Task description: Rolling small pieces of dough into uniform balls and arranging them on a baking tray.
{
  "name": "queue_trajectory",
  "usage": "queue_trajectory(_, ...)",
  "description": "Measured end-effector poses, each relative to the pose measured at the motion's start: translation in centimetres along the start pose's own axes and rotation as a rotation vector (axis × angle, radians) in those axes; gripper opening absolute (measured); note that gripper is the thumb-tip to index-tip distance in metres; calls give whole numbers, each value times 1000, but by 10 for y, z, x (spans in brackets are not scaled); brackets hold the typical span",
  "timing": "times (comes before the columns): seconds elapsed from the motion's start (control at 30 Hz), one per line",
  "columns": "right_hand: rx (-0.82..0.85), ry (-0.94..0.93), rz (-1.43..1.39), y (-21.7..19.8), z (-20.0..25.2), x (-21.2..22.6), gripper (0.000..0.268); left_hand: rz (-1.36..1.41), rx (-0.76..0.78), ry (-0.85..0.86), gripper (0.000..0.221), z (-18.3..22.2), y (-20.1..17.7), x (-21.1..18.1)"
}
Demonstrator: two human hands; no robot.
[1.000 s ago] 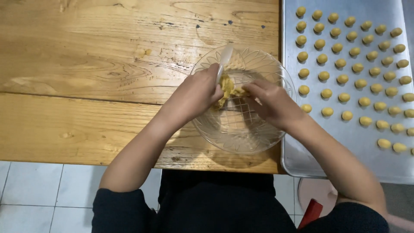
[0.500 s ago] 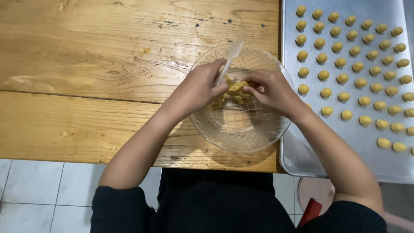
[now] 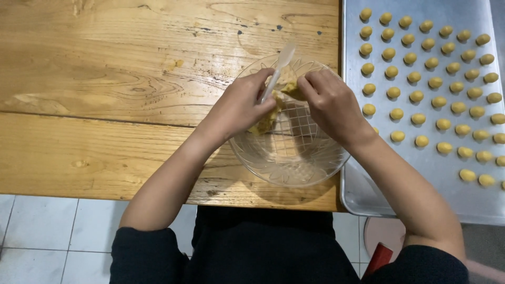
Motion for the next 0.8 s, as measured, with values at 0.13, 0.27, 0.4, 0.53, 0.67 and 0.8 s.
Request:
queue_trajectory(0.13, -15, -150, 254, 19, -4, 7, 8, 14, -40, 39, 53, -4, 3, 7)
queue_trajectory(0.27, -16, -218, 174, 24, -5, 14, 4, 27, -61, 37, 53, -3, -2, 4)
queue_trajectory(0.4, -26, -95, -15, 22, -6, 15, 7, 52, -51, 16, 53, -3, 2, 5)
queue_trajectory(0.53, -37, 72, -397, 30, -1, -1, 6, 74, -55, 6, 53, -4, 0, 7)
queue_trajectory(0.67, 9, 274, -730, 18, -6, -11, 8, 86, -56, -1, 53, -8, 2, 13)
queue_trajectory(0.8, 5, 372, -908, 2, -13, -11, 6, 107, -62, 9, 52, -8, 1, 12)
Point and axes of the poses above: each hand's wrist, its own z-axis away from the middle knuckle, its own y-axis out of the palm, x = y × z, the point moved 3 cm from there along -z, towards the middle knuckle, and after that the axes turned 13 degrees about -y, right-handed, at the moved point
